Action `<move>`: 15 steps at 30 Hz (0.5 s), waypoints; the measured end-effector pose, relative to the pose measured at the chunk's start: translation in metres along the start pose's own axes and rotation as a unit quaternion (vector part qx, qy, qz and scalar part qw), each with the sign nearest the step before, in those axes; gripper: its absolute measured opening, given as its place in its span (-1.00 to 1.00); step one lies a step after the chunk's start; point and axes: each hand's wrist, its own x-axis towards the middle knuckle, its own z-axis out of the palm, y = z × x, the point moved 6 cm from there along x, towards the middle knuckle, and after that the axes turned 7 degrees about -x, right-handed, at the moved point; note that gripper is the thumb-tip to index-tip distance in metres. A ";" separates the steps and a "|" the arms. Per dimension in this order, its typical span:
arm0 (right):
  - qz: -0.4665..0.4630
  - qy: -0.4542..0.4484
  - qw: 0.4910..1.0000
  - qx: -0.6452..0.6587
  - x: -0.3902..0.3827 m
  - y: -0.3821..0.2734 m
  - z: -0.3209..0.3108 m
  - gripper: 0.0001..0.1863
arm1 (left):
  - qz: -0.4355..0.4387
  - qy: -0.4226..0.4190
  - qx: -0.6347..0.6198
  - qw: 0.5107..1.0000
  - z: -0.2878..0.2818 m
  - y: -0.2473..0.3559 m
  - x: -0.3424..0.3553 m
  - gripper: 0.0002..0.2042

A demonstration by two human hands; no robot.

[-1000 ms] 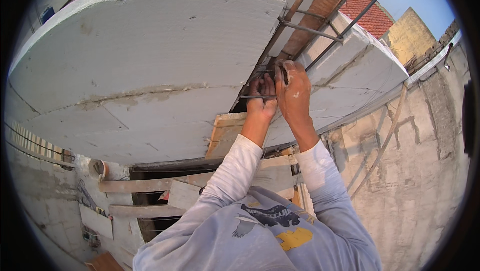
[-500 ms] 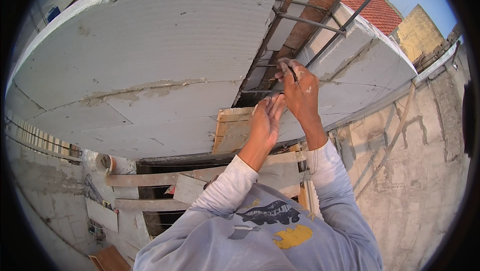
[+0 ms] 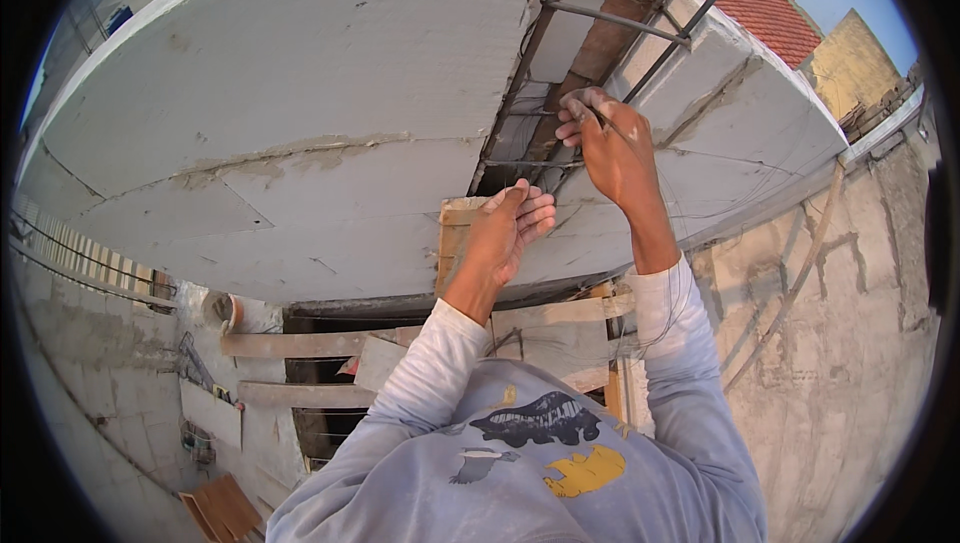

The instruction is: The person secures metal rebar to a concrete wall using wire ties, then places and adjusts wooden boards against the wall to form a mold. The person handles the boards and rebar by hand, positioning them carefully along the wall surface.

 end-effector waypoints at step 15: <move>-0.153 -0.076 0.968 -0.184 0.017 -0.005 -0.004 -0.65 | 0.466 0.067 0.577 0.667 0.055 0.046 -0.079 -0.55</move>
